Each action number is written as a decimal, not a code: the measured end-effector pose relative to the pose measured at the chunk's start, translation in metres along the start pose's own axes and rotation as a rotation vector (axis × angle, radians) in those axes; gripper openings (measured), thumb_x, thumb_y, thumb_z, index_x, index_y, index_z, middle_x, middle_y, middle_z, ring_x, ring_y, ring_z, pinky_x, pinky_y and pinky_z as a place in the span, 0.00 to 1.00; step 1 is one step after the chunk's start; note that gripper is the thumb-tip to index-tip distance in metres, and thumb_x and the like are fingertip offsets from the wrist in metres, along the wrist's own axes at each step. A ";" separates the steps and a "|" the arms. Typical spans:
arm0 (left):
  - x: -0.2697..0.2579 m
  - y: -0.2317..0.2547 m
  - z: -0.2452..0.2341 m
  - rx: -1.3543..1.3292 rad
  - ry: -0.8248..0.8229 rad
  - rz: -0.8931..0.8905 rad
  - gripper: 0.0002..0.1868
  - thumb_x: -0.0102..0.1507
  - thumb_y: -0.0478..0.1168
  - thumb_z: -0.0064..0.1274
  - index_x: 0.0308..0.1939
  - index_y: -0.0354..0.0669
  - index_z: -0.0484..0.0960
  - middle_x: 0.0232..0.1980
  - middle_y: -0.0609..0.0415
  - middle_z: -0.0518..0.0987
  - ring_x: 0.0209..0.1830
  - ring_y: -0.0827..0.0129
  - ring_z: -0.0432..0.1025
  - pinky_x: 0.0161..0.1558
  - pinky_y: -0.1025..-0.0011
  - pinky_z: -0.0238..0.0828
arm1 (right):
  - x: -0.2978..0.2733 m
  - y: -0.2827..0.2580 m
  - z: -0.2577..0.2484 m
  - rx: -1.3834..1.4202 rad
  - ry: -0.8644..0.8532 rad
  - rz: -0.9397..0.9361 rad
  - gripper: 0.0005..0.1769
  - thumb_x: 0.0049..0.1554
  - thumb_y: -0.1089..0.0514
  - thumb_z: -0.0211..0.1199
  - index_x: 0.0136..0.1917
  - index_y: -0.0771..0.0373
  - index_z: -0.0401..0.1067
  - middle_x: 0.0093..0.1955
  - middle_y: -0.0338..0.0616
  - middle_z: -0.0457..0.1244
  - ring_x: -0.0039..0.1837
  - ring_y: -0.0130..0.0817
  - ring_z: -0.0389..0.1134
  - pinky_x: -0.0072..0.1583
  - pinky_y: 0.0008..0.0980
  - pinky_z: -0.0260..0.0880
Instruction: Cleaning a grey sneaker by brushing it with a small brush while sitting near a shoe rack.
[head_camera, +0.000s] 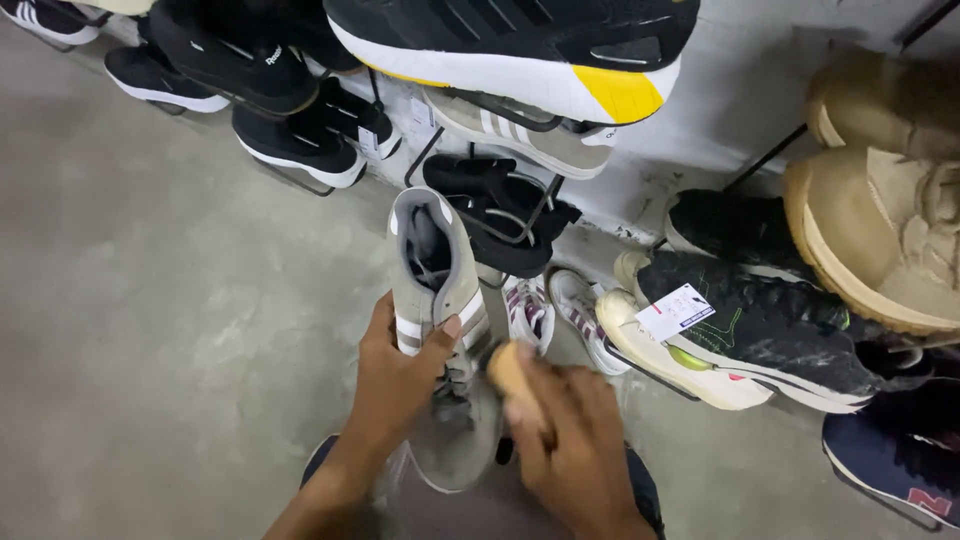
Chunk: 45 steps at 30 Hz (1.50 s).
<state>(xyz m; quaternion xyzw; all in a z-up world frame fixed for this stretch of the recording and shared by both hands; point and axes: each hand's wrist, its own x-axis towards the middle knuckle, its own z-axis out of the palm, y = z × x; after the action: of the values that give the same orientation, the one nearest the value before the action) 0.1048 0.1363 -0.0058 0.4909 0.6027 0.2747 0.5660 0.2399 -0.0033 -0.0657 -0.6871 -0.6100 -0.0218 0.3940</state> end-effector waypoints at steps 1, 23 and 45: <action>-0.002 0.000 -0.001 -0.001 0.002 0.002 0.32 0.53 0.48 0.58 0.62 0.51 0.75 0.49 0.58 0.83 0.46 0.69 0.76 0.49 0.68 0.72 | -0.001 -0.004 -0.001 0.001 0.001 -0.003 0.29 0.59 0.53 0.61 0.73 0.57 0.67 0.51 0.48 0.63 0.50 0.44 0.63 0.54 0.42 0.62; -0.001 0.000 -0.001 -0.038 0.006 0.058 0.31 0.52 0.46 0.58 0.61 0.50 0.76 0.52 0.58 0.84 0.51 0.69 0.77 0.54 0.69 0.71 | -0.012 0.006 0.006 -0.073 -0.147 -0.106 0.37 0.51 0.48 0.67 0.73 0.48 0.65 0.55 0.45 0.64 0.53 0.41 0.61 0.53 0.45 0.56; -0.006 0.006 -0.003 0.034 0.027 0.003 0.37 0.51 0.46 0.60 0.66 0.53 0.71 0.56 0.60 0.82 0.53 0.68 0.77 0.53 0.67 0.73 | 0.005 -0.010 -0.001 -0.225 -0.002 0.020 0.26 0.57 0.49 0.65 0.69 0.52 0.72 0.46 0.43 0.63 0.45 0.41 0.63 0.50 0.43 0.58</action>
<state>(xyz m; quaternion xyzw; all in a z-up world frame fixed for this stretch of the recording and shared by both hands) 0.1027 0.1344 0.0030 0.4976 0.6142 0.2715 0.5491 0.2335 -0.0007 -0.0572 -0.7333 -0.5971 -0.0855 0.3138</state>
